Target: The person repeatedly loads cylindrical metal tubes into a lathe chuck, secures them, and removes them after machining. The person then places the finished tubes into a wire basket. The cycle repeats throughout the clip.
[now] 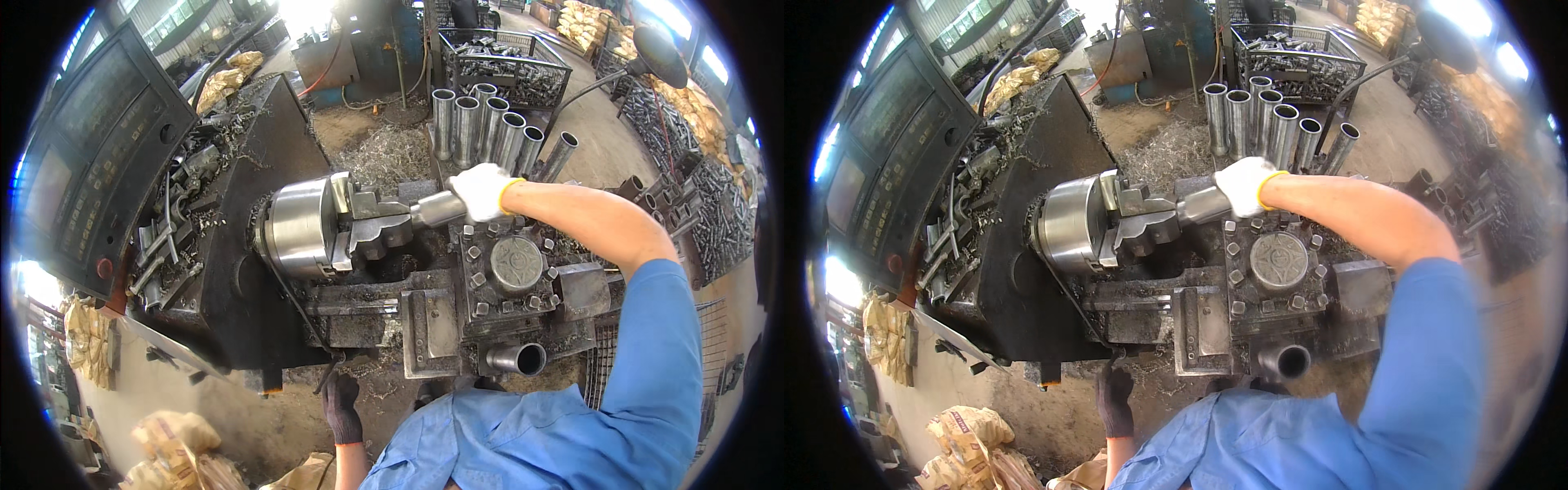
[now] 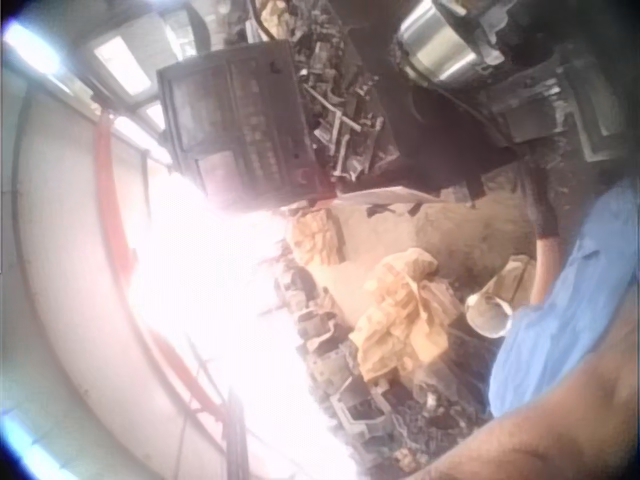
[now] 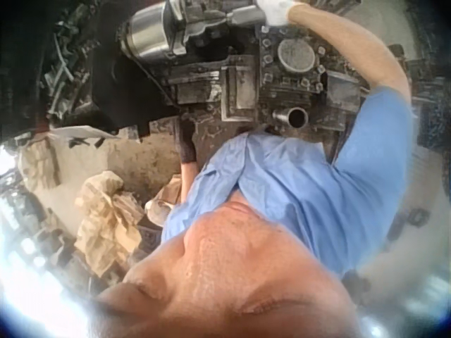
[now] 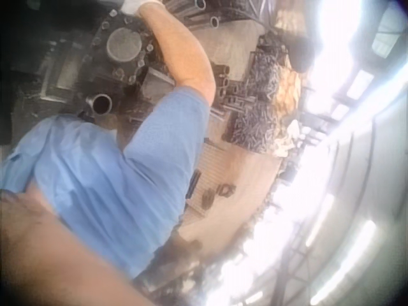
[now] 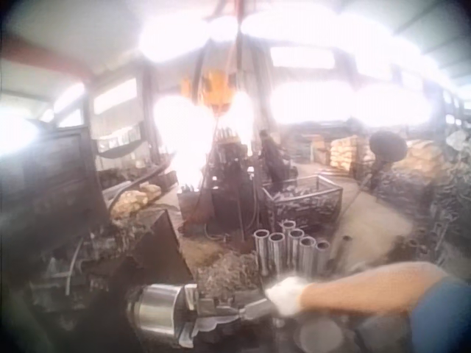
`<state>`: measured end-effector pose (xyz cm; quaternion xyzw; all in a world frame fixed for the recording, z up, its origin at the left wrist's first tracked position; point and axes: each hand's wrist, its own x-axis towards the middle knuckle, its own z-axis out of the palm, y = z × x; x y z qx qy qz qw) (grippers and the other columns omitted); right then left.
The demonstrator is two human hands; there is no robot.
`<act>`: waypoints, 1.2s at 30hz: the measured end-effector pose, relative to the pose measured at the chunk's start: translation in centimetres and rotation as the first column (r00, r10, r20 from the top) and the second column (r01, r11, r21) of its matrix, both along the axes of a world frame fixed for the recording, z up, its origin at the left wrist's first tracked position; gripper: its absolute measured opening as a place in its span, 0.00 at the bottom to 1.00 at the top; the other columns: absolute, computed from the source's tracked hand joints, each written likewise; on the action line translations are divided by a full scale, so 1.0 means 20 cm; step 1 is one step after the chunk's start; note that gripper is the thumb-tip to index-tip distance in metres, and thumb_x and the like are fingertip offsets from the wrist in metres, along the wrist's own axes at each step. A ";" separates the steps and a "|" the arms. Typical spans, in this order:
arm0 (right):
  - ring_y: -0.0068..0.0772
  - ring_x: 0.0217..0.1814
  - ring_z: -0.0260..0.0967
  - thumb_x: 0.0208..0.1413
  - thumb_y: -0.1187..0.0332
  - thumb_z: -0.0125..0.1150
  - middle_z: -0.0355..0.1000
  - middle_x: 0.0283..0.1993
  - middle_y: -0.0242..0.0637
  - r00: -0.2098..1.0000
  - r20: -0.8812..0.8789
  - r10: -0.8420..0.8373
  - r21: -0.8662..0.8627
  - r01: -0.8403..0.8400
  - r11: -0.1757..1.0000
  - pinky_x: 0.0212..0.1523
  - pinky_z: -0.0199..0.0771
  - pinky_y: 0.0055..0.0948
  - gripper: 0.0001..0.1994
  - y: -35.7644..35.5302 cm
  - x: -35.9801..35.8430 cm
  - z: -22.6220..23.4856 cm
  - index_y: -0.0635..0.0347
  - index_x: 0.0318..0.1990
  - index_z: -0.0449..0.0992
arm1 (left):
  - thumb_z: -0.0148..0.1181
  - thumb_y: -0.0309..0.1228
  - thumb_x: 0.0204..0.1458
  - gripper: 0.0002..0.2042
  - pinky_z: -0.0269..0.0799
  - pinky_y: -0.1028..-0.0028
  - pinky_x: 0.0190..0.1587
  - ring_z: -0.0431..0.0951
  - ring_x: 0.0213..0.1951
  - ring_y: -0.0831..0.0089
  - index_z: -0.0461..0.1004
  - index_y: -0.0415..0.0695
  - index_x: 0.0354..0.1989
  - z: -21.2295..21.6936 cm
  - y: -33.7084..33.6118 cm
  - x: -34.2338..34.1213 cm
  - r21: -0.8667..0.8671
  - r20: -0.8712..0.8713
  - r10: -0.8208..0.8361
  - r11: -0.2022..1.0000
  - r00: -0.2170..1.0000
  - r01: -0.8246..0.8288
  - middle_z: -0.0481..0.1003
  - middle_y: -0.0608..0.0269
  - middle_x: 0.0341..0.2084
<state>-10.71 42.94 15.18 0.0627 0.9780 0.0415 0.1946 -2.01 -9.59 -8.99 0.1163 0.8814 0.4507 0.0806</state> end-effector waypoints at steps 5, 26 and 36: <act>0.53 0.48 0.82 0.36 0.50 0.77 0.83 0.45 0.54 0.998 0.030 0.062 -0.309 -0.050 0.950 0.50 0.79 0.46 0.33 -0.01 -0.17 -0.21 0.65 0.48 0.83 | 0.61 0.35 0.66 0.17 0.80 0.66 0.46 0.83 0.44 0.65 0.73 0.42 0.59 -0.08 -0.09 0.13 0.609 0.427 0.228 0.643 0.875 -0.464 0.80 0.56 0.45; 0.53 0.67 0.73 0.42 0.54 0.73 0.73 0.66 0.58 0.991 -0.134 -0.019 -0.507 -0.052 0.860 0.68 0.72 0.41 0.47 -0.19 -0.23 -0.11 0.68 0.71 0.66 | 0.53 0.54 0.67 0.19 0.67 0.65 0.27 0.66 0.20 0.71 0.67 0.55 0.29 -0.09 -0.84 -0.37 0.531 0.572 0.338 0.542 0.747 -0.651 0.66 0.75 0.16; 0.31 0.55 0.82 0.54 0.75 0.68 0.84 0.52 0.43 0.495 -0.658 -0.567 -0.630 0.050 0.775 0.58 0.80 0.30 0.24 -0.26 0.93 0.30 0.64 0.60 0.79 | 0.55 0.49 0.68 0.20 0.73 0.58 0.39 0.73 0.27 0.67 0.76 0.43 0.48 0.15 -0.70 -0.29 0.281 0.390 0.679 0.555 0.622 -0.783 0.76 0.58 0.29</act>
